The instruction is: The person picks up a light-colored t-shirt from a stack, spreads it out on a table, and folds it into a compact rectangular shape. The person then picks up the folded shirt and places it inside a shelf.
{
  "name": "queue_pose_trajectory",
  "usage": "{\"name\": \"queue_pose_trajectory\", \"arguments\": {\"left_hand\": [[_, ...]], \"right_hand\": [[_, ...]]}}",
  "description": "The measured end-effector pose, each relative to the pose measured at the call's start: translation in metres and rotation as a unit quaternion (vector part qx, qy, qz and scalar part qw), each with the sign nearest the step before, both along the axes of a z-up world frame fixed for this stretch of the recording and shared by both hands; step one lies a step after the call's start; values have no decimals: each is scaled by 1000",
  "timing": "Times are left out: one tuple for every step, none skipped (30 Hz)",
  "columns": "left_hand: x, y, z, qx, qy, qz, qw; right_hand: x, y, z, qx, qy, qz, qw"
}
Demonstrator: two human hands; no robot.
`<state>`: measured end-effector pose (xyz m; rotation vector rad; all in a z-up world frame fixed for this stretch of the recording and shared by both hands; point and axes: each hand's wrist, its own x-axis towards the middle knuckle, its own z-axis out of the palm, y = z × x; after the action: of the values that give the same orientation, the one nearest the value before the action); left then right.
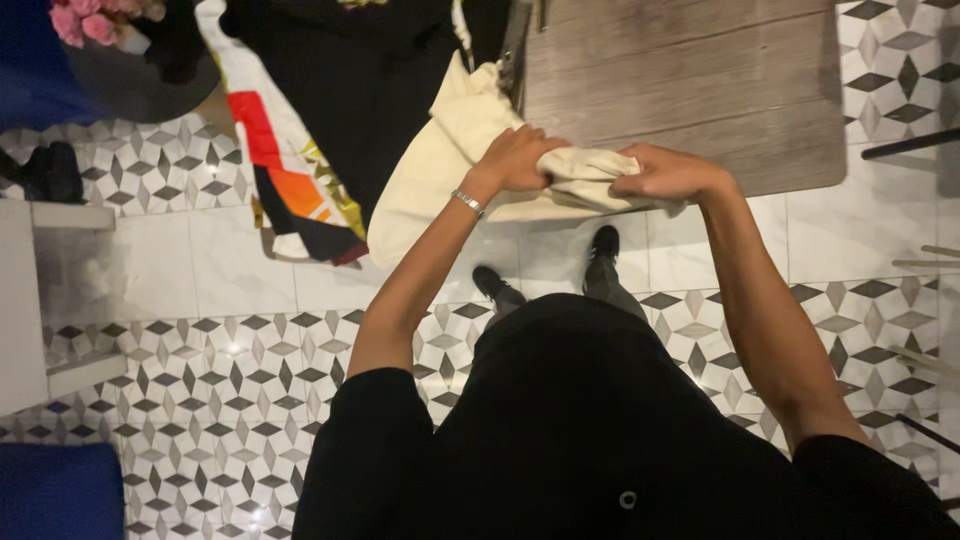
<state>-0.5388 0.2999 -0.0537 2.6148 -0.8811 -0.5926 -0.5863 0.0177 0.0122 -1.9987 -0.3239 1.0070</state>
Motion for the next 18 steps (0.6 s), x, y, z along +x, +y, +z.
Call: {"name": "queue_pose_trajectory", "arguments": {"left_hand": [[5, -7, 0, 0, -1, -4, 1000], [6, -11, 0, 7, -46, -19, 999], [7, -15, 1, 13, -92, -34, 995], [6, -20, 4, 13, -89, -35, 995], [7, -24, 9, -18, -133, -27, 991], [8, -27, 15, -48, -176, -19, 983], [11, -28, 22, -48, -174, -19, 983], [13, -32, 27, -76, -133, 9, 988], [12, -38, 31, -103, -92, 36, 990], [11, -42, 35, -102, -92, 39, 990], [8, -47, 38, -106, -81, 65, 989], [4, -56, 39, -110, -69, 93, 987], [0, -66, 41, -111, -68, 96, 987], [-4, -74, 42, -157, -104, 98, 977], [-6, -82, 44, -202, -139, 100, 964], [-6, -90, 46, -201, -139, 103, 964], [-7, -101, 47, -212, -93, 157, 960], [-7, -111, 46, -221, -47, 210, 951]], "right_hand": [[1, -13, -2, 29, 8, -3, 1000], [1, -25, -3, 58, 20, -5, 998], [2, -38, -3, 57, 23, -8, 998], [4, -53, -1, 92, 20, -15, 995], [4, -69, 2, 127, 16, -23, 991], [6, -82, 5, 128, 18, -23, 991], [9, -95, 9, 112, 7, -35, 993], [10, -108, 12, 95, -3, -45, 994], [11, -120, 14, 94, -1, -44, 995], [14, -130, 16, 53, -13, -53, 997], [18, -140, 16, 12, -24, -62, 998], [22, -151, 16, 12, -23, -59, 998], [26, -161, 14, 15, -31, -57, 998], [30, -172, 11, 18, -38, -55, 998], [34, -184, 6, 18, -38, -51, 998], [38, -196, 0, 13, -55, -59, 997], [42, -209, -7, 8, -72, -67, 995], [47, -223, -16, 9, -72, -65, 995]]}}
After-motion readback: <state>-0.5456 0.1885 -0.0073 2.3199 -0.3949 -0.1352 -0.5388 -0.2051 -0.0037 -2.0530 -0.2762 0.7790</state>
